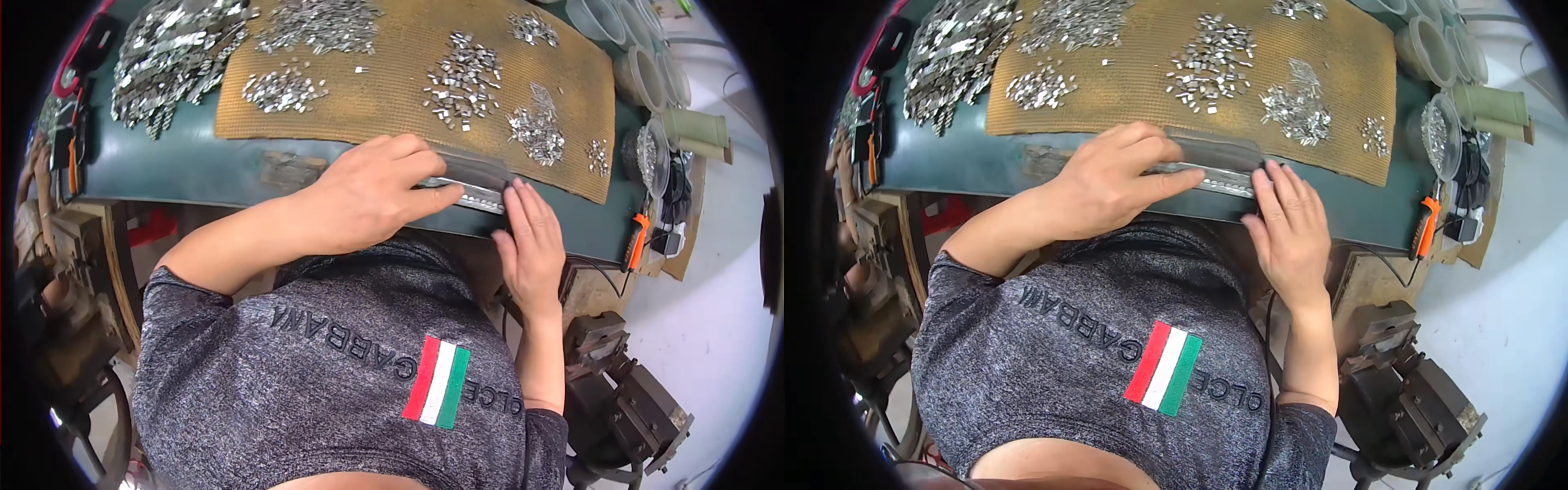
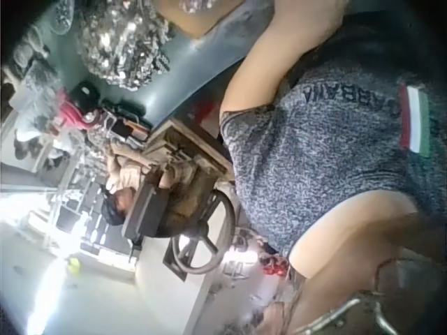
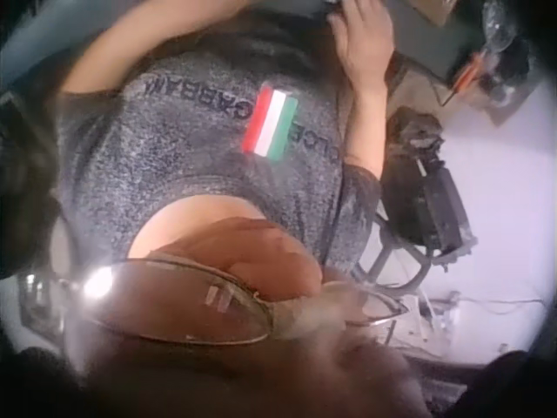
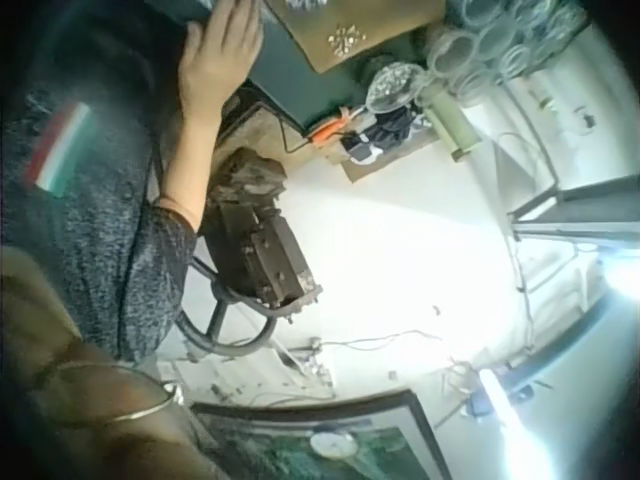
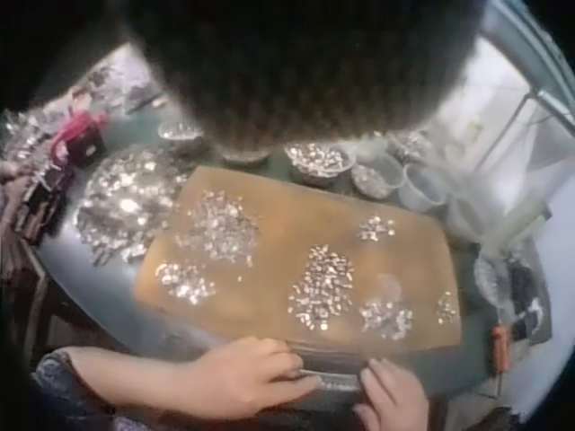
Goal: The person arranges small metal components into a metal jig by hand, inserts the jig into a manual press machine, and turns the wheel to press them.
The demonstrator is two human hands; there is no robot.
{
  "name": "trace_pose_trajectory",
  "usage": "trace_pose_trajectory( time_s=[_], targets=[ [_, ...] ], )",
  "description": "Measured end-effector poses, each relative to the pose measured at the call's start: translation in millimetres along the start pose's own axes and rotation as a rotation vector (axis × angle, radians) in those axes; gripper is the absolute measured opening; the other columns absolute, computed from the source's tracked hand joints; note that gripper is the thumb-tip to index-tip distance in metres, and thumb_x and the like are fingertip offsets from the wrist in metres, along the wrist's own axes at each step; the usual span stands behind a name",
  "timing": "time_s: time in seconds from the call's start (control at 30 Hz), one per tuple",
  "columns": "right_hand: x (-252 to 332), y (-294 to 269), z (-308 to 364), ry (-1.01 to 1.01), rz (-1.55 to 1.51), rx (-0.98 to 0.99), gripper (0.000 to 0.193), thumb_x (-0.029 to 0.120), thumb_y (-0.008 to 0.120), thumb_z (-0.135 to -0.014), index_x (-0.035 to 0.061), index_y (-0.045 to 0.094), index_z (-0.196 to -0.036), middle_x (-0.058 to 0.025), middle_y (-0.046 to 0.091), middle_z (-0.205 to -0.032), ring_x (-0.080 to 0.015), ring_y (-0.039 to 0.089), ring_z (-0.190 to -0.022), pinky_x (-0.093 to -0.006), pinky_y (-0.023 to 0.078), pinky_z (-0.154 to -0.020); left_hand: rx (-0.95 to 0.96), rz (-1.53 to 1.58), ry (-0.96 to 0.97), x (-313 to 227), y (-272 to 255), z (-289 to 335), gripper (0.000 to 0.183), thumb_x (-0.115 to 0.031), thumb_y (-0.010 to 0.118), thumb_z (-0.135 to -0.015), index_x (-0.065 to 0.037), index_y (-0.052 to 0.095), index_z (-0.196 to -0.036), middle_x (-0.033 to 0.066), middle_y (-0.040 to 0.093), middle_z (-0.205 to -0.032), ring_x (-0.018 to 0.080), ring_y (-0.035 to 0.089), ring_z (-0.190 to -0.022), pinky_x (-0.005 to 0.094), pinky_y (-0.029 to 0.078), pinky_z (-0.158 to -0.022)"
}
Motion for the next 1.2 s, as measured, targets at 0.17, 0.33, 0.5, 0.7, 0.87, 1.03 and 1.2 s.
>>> trace_pose_trajectory(
  time_s=[0.17, 0.33, 0.5, 0.7, 0.87, 1.03, 1.2],
  targets=[
    [-15.1, -8.2, -5.5, 0.045, -0.186, 0.021, 0.061, 0.020, 0.078, -0.083, 0.0047, 0.060, -0.139, -0.0142, 0.064, -0.137, -0.0370, 0.055, -0.132, -0.0496, 0.038, -0.112, 0.151, 0.047, -0.008, 10.3, -8.5, -13.1, 0.044, -0.012, 0.078, -0.076, -0.007, 0.068, -0.119, 0.0080, 0.063, -0.102, 0.0277, 0.061, -0.094, 0.0380, 0.053, -0.078],
    [-34.3, -11.4, -3.5, 0.115, -0.270, 0.075, 0.063, 0.020, 0.079, -0.081, 0.0088, 0.059, -0.140, -0.0104, 0.066, -0.133, -0.0352, 0.055, -0.132, -0.0492, 0.037, -0.112, 0.348, -0.013, -0.062, 21.2, -23.2, -28.6, 0.041, -0.022, 0.084, -0.073, -0.004, 0.064, -0.103, 0.0102, 0.060, -0.096, 0.0310, 0.060, -0.090, 0.0409, 0.052, -0.074],
    [-39.4, -21.4, 13.3, 0.147, -0.316, -0.021, 0.054, 0.019, 0.077, -0.083, 0.0086, 0.062, -0.133, -0.0109, 0.066, -0.131, -0.0336, 0.056, -0.130, -0.0510, 0.039, -0.113, 0.374, 0.017, 0.020, 17.6, -13.0, -43.9, 0.036, -0.018, 0.085, -0.073, -0.002, 0.064, -0.098, 0.0129, 0.060, -0.089, 0.0334, 0.059, -0.080, 0.0416, 0.049, -0.068],
    [-46.0, -48.3, 102.1, 0.362, -0.339, -0.268, 0.056, 0.015, 0.080, -0.081, 0.0030, 0.060, -0.131, -0.0182, 0.066, -0.124, -0.0360, 0.064, -0.117, -0.0440, 0.052, -0.100, 0.386, 0.019, 0.233, -28.0, 29.7, -108.4, 0.036, -0.017, 0.083, -0.075, -0.003, 0.065, -0.102, 0.0135, 0.062, -0.092, 0.0340, 0.060, -0.081, 0.0423, 0.051, -0.070],
    [-41.0, -85.8, 209.7, 0.738, -0.251, -0.513, 0.056, 0.014, 0.082, -0.080, 0.0014, 0.061, -0.131, -0.0195, 0.066, -0.126, -0.0356, 0.068, -0.109, -0.0401, 0.056, -0.090, 0.420, 0.131, 0.534, -104.7, 107.1, -184.9, 0.035, -0.019, 0.080, -0.078, -0.003, 0.065, -0.105, 0.0120, 0.060, -0.095, 0.0329, 0.058, -0.088, 0.0421, 0.051, -0.072],
    [-14.8, -104.2, 315.0, 1.124, -0.138, -0.807, 0.057, 0.007, 0.083, -0.081, 0.0030, 0.062, -0.134, -0.0140, 0.065, -0.129, -0.0237, 0.067, -0.106, -0.0344, 0.057, -0.088, 0.403, 0.340, 0.858, -210.3, 189.2, -238.2, 0.035, -0.021, 0.079, -0.078, -0.006, 0.064, -0.106, 0.0102, 0.058, -0.097, 0.0307, 0.058, -0.092, 0.0408, 0.052, -0.079],
    [-2.9, -100.0, 378.4, 1.289, -0.065, -1.026, 0.056, 0.006, 0.082, -0.083, 0.0031, 0.061, -0.135, -0.0131, 0.065, -0.126, -0.0209, 0.067, -0.102, -0.0338, 0.058, -0.086, 0.405, 0.301, 1.053, -286.7, 256.7, -256.5, 0.039, -0.025, 0.079, -0.078, -0.009, 0.066, -0.111, 0.0075, 0.055, -0.097, 0.0276, 0.058, -0.095, 0.0375, 0.053, -0.082]
  ],
)
Point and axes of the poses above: each hand's wrist, its own z-axis away from the middle knuckle, its own y-axis out of the palm, x = y × z, the point moved 5 cm from there along -z, towards the middle knuckle
